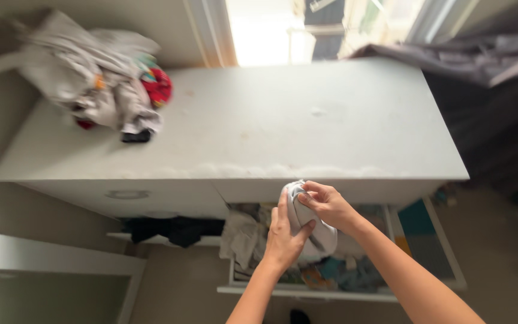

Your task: The person repeatedly removes clothes from an open drawer and places them on the top of the dresser. Items include shirts, pants, and socks. The person handles each item individually and sets it aside on the dresser surface.

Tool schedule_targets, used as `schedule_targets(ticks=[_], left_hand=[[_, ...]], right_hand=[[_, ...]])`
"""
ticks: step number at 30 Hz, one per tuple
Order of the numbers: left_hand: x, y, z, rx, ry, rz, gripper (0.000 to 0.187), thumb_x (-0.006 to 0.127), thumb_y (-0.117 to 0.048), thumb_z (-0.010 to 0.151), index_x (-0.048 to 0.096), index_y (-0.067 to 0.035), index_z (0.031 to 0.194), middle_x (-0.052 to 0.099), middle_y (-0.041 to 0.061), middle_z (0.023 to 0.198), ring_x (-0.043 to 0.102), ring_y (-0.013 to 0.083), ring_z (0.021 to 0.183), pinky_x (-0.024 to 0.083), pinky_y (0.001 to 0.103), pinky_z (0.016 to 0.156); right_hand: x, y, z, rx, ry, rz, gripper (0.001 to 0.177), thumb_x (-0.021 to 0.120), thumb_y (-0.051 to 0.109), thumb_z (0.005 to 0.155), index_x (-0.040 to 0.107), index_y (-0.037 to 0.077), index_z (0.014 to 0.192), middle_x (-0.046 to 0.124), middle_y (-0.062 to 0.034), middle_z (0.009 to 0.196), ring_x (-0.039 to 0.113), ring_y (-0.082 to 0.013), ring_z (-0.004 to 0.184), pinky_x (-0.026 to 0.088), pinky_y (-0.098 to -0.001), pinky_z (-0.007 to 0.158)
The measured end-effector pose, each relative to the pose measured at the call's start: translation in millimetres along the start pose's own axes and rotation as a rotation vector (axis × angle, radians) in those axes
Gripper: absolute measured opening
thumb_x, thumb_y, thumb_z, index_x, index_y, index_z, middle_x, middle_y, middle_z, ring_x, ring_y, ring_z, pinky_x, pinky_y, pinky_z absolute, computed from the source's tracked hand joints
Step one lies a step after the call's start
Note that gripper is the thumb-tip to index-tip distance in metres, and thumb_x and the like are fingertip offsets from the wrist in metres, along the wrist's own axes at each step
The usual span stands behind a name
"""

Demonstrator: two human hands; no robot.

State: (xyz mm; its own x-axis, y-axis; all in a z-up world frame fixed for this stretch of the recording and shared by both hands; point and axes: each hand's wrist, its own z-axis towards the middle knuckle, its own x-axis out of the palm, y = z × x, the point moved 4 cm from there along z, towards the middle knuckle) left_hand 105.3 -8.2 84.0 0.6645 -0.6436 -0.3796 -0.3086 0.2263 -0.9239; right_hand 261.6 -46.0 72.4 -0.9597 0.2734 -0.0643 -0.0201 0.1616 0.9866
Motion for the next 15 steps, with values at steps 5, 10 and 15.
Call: schedule_targets(ticks=[5,10,15], left_hand=[[-47,-30,6,0.294,-0.151,-0.027,0.083,0.073,-0.019,0.089,0.028,-0.008,0.157,0.053,0.025,0.146,0.055,0.0421,0.133,0.048,0.047,0.105],[-118,-23,28,0.245,-0.245,-0.008,0.071,0.072,-0.014,0.086,0.041,-0.009,0.151,0.057,0.023,0.143,0.058,0.04,0.131,0.049,0.045,0.106],[-214,-16,63,0.344,-0.441,-0.03,0.062,0.063,-0.002,0.086,0.052,-0.009,0.146,0.059,0.022,0.143,0.057,0.0395,0.134,0.047,0.044,0.109]], right_hand=[[30,58,29,-0.023,0.023,-0.12,0.031,0.063,0.033,0.1,0.074,0.005,0.102,0.068,-0.0004,0.078,0.057,-0.0075,0.075,0.053,-0.0282,0.067],[67,93,77,-0.07,0.059,-0.047,0.034,0.063,0.035,0.102,0.074,0.003,0.103,0.071,-0.0006,0.081,0.058,-0.0069,0.079,0.052,-0.0267,0.071],[116,138,140,-0.173,0.16,-0.013,0.04,0.069,0.032,0.094,0.062,0.008,0.126,0.071,-0.0042,0.1,0.062,-0.0112,0.091,0.055,-0.0309,0.079]])
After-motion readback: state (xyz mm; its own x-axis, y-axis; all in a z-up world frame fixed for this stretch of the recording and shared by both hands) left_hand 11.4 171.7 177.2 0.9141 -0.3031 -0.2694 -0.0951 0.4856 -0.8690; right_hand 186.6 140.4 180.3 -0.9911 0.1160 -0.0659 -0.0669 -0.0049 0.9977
